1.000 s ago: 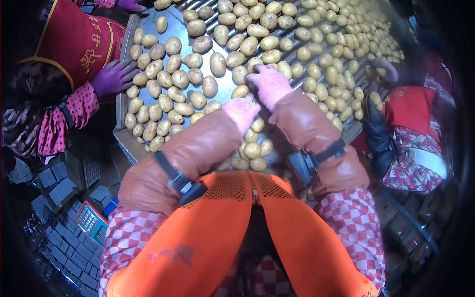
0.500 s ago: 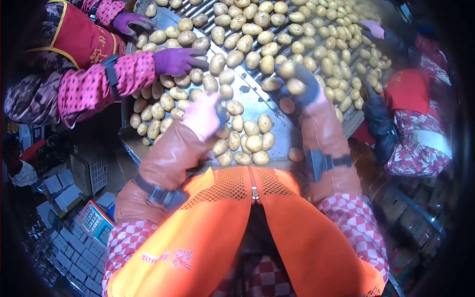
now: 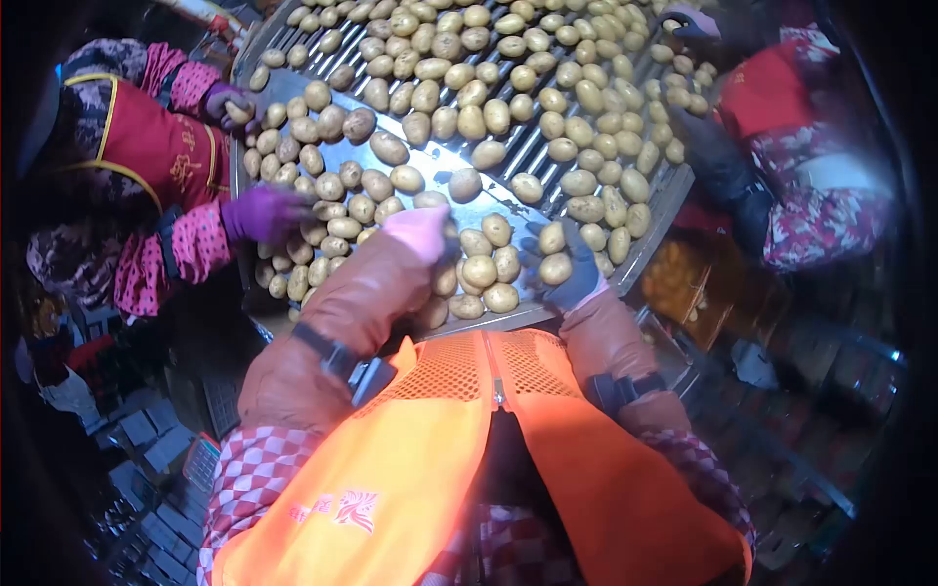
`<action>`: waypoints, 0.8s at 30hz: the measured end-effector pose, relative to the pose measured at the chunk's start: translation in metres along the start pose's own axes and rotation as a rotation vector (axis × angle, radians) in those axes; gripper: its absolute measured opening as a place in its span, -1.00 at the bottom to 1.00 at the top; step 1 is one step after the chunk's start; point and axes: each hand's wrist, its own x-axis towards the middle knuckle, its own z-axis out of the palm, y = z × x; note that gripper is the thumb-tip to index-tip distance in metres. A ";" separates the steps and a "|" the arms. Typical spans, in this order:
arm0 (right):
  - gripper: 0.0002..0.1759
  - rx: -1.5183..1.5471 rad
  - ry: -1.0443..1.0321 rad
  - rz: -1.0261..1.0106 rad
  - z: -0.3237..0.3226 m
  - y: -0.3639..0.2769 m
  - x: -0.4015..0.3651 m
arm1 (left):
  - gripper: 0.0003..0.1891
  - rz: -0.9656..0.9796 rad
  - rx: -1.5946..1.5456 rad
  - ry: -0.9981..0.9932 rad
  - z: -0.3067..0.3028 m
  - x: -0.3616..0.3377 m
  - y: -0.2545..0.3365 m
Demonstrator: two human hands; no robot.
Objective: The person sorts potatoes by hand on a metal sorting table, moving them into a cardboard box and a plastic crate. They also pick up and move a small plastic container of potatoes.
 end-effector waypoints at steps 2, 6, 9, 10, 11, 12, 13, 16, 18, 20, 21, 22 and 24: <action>-0.20 0.077 -0.141 0.035 -0.009 0.024 0.003 | -0.45 -0.243 -0.306 0.002 -0.026 -0.021 0.012; -0.26 0.048 -0.077 -0.024 0.024 0.050 0.006 | -0.38 -0.091 -0.284 0.174 0.003 -0.038 0.038; -0.36 0.281 -0.041 0.008 0.007 0.068 0.019 | -0.33 0.103 -0.105 0.139 0.022 -0.047 0.061; -0.42 0.282 -0.102 -0.047 0.002 0.064 0.009 | -0.29 0.149 -0.328 -0.094 0.024 -0.031 0.046; -0.48 0.278 -0.163 -0.100 -0.004 0.058 -0.001 | -0.29 0.155 -0.326 -0.101 0.024 -0.029 0.047; -0.54 0.272 -0.222 -0.147 -0.011 0.053 -0.011 | -0.31 0.194 -0.530 -0.207 0.026 -0.029 0.049; -0.60 0.516 -0.461 -0.056 -0.020 0.048 -0.018 | -0.32 0.229 -0.738 -0.312 0.028 -0.031 0.050; -0.68 0.012 0.022 -0.541 -0.056 0.036 -0.097 | -0.42 0.285 -0.714 -0.161 0.047 -0.041 0.044; -0.63 0.683 -0.082 -0.287 -0.064 0.002 -0.156 | -0.48 0.146 -0.757 -0.112 0.044 -0.053 0.024; -0.61 0.546 0.066 -0.370 -0.050 -0.024 -0.198 | -0.51 0.141 -0.761 0.047 0.044 -0.070 -0.006; -0.63 0.392 0.193 -0.306 -0.057 -0.027 -0.213 | -0.51 0.180 -0.719 0.172 0.047 -0.076 -0.020; -0.65 0.235 0.317 -0.240 -0.064 -0.032 -0.226 | -0.51 0.179 -0.726 0.175 0.050 -0.079 -0.032; -0.66 -0.078 0.560 -0.111 -0.082 -0.043 -0.249 | -0.43 0.485 -0.236 0.381 0.056 -0.080 -0.046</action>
